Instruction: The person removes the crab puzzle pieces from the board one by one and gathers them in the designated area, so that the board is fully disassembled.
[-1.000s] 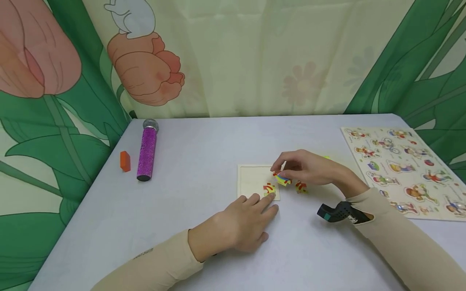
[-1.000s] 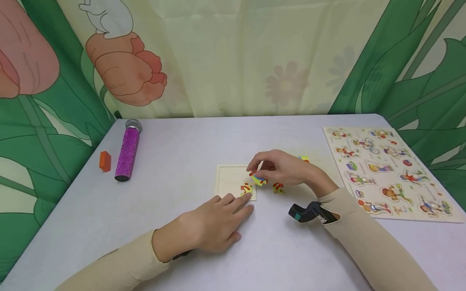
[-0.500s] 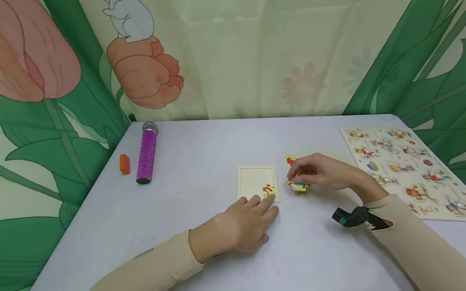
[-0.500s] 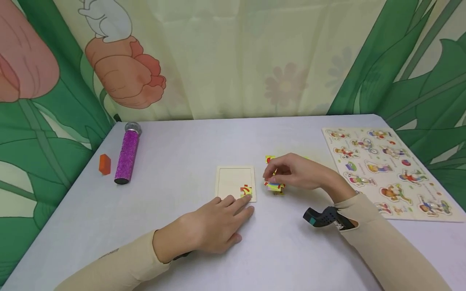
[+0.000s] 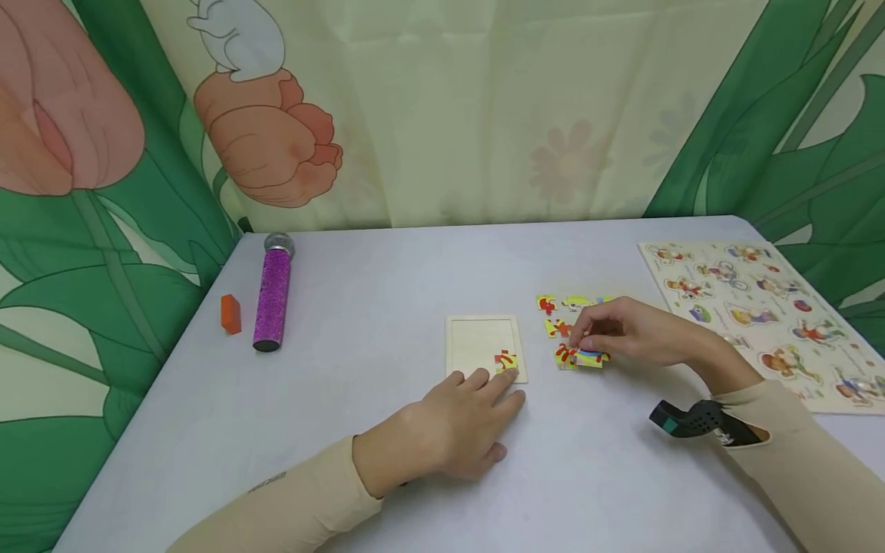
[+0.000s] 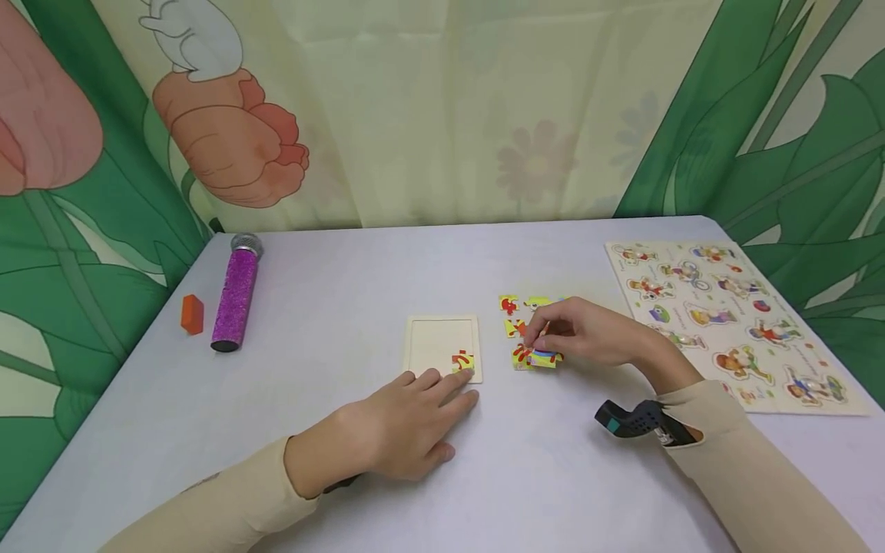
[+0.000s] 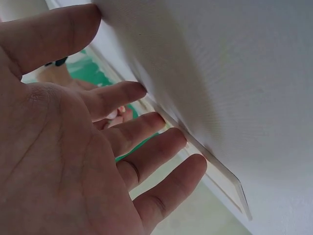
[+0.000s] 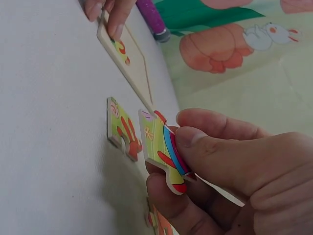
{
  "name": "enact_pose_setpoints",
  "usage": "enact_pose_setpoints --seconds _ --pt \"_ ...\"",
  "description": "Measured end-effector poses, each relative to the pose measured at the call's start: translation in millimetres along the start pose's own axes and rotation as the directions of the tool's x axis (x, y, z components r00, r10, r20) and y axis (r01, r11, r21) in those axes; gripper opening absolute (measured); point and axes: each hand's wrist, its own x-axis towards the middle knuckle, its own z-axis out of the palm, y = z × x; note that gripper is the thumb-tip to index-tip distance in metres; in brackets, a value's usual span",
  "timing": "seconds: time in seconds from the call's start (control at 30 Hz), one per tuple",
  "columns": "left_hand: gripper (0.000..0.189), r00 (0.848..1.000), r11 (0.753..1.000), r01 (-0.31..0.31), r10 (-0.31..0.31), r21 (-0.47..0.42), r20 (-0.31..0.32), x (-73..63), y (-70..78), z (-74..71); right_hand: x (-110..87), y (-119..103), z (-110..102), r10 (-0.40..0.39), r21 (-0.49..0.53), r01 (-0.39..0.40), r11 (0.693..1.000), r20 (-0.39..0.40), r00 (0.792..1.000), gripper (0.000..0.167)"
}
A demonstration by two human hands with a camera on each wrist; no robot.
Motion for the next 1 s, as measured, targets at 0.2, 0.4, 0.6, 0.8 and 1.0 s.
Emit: enact_pose_setpoints --seconds 0.2,0.4,0.6,0.8,1.0 --pt "0.072 1.000 0.998 -0.018 0.018 -0.058 -0.004 0.9 -5.6 -2.4 -11.0 4 -3 0.008 -0.008 -0.008 1.000 -0.014 1.000 0.013" --pt "0.068 0.999 0.995 -0.036 0.033 -0.089 -0.043 0.8 -12.7 0.0 -14.3 9 -1 0.036 -0.036 -0.036 0.999 -0.009 0.999 0.014" --pt "0.071 0.997 0.996 -0.050 0.046 -0.075 -0.054 0.6 -16.7 0.9 -14.8 11 1 0.094 -0.069 -0.095 0.993 -0.022 0.995 0.010" --pt "0.069 0.995 0.979 -0.091 0.081 -0.182 -0.059 4.9 -26.9 0.1 -20.4 11 2 0.149 -0.092 -0.154 0.984 -0.058 0.987 0.010" --pt "0.062 0.993 0.951 -0.107 0.087 -0.290 -0.084 8.3 -47.0 0.3 -23.7 10 2 0.169 -0.096 -0.175 0.980 -0.067 0.983 0.011"
